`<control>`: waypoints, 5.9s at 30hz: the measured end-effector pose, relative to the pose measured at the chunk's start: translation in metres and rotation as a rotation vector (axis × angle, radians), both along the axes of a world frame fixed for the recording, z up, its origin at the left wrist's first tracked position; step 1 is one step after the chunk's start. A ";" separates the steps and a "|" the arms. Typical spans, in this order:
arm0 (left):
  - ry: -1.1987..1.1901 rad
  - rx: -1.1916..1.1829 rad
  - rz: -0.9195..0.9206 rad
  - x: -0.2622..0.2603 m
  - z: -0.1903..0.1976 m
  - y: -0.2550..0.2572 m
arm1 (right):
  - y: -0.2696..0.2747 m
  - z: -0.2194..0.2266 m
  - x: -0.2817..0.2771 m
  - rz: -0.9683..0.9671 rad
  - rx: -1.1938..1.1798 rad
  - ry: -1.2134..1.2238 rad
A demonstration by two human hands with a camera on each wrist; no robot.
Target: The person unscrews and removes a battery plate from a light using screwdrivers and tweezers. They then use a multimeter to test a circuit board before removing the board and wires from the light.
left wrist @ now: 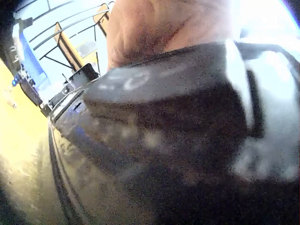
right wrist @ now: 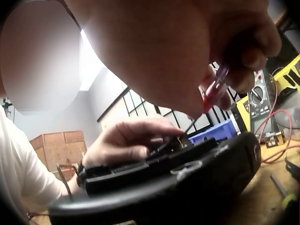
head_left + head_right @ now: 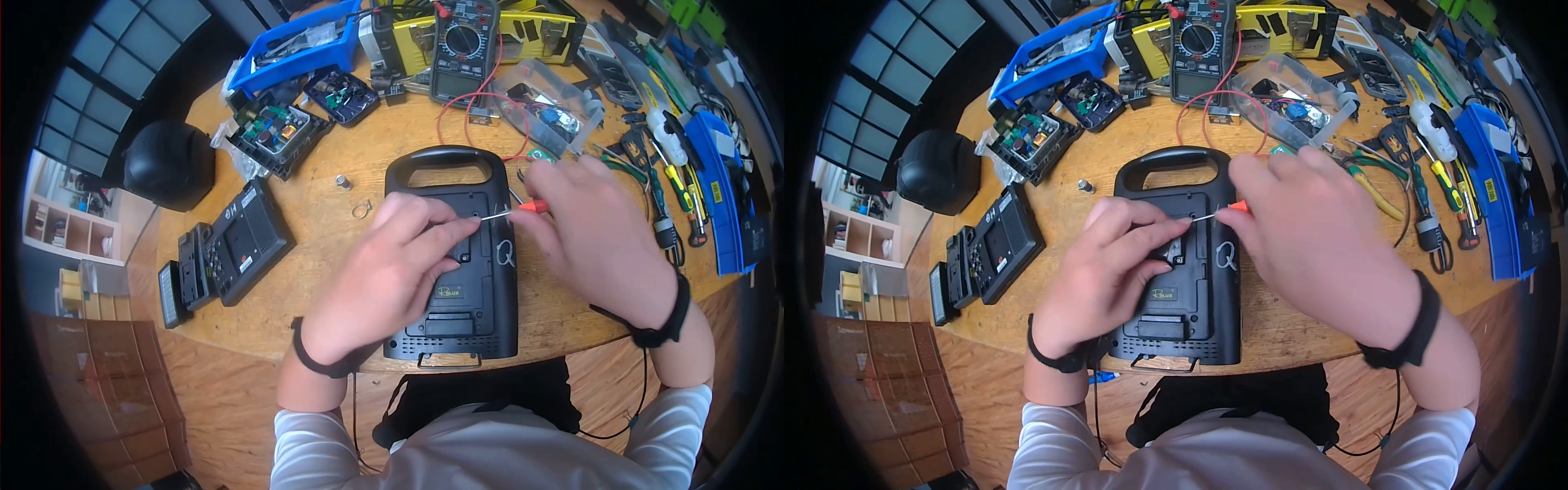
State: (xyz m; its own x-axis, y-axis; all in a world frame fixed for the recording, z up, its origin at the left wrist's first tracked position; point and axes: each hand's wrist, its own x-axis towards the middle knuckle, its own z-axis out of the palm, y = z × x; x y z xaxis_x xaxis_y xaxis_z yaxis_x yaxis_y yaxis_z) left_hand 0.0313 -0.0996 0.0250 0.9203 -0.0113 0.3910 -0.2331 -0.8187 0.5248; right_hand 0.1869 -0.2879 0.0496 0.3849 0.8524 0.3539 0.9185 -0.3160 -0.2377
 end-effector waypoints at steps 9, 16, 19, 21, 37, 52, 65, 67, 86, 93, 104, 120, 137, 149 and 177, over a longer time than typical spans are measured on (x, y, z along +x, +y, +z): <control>-0.069 0.034 -0.031 -0.001 -0.006 0.011 | -0.023 0.022 0.003 0.122 0.247 0.325; -0.020 0.065 -0.040 -0.002 -0.004 0.011 | -0.025 0.017 -0.008 0.217 0.388 0.660; 0.002 -0.028 -0.041 -0.002 -0.004 0.013 | -0.027 0.014 -0.006 0.284 0.274 0.568; 0.001 -0.043 -0.060 -0.001 -0.004 0.017 | -0.026 0.011 -0.005 0.288 0.269 0.552; 0.001 -0.053 -0.075 0.001 -0.006 0.015 | -0.019 0.013 -0.006 0.248 0.209 0.497; -0.010 -0.036 -0.076 0.002 -0.007 0.015 | -0.006 0.029 -0.008 0.289 0.214 0.373; -0.034 0.027 -0.066 0.000 0.000 0.010 | -0.033 0.007 -0.005 0.089 0.544 0.812; -0.043 0.118 -0.055 0.001 0.002 0.008 | -0.036 0.007 -0.005 0.084 0.536 0.806; 0.074 0.703 0.023 0.008 0.031 -0.034 | -0.052 -0.014 -0.003 0.016 0.040 0.545; 0.158 0.830 0.052 0.011 0.034 -0.050 | -0.051 -0.010 -0.012 0.043 0.070 0.618; 0.205 0.882 0.029 0.009 0.034 -0.053 | -0.054 -0.018 -0.013 0.077 0.081 0.568; 0.105 0.620 0.087 0.015 0.029 -0.021 | -0.040 -0.009 -0.019 0.186 0.147 0.493; 0.112 -0.077 0.260 0.006 0.016 0.056 | -0.039 -0.004 -0.014 0.027 0.052 0.559; 0.243 -0.440 0.390 0.015 -0.036 0.075 | -0.035 -0.008 -0.047 0.308 -0.236 0.405; 0.385 0.106 0.558 0.110 -0.087 0.111 | -0.096 -0.021 -0.061 0.161 -0.285 0.336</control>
State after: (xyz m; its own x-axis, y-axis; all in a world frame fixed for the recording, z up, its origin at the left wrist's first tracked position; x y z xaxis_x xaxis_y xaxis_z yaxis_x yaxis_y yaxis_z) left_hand 0.1409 0.0110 -0.0624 0.8728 0.4847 0.0574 0.4257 -0.8134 0.3964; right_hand 0.1255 -0.3838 0.0281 0.2934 0.9557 -0.0247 0.8479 -0.2720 -0.4550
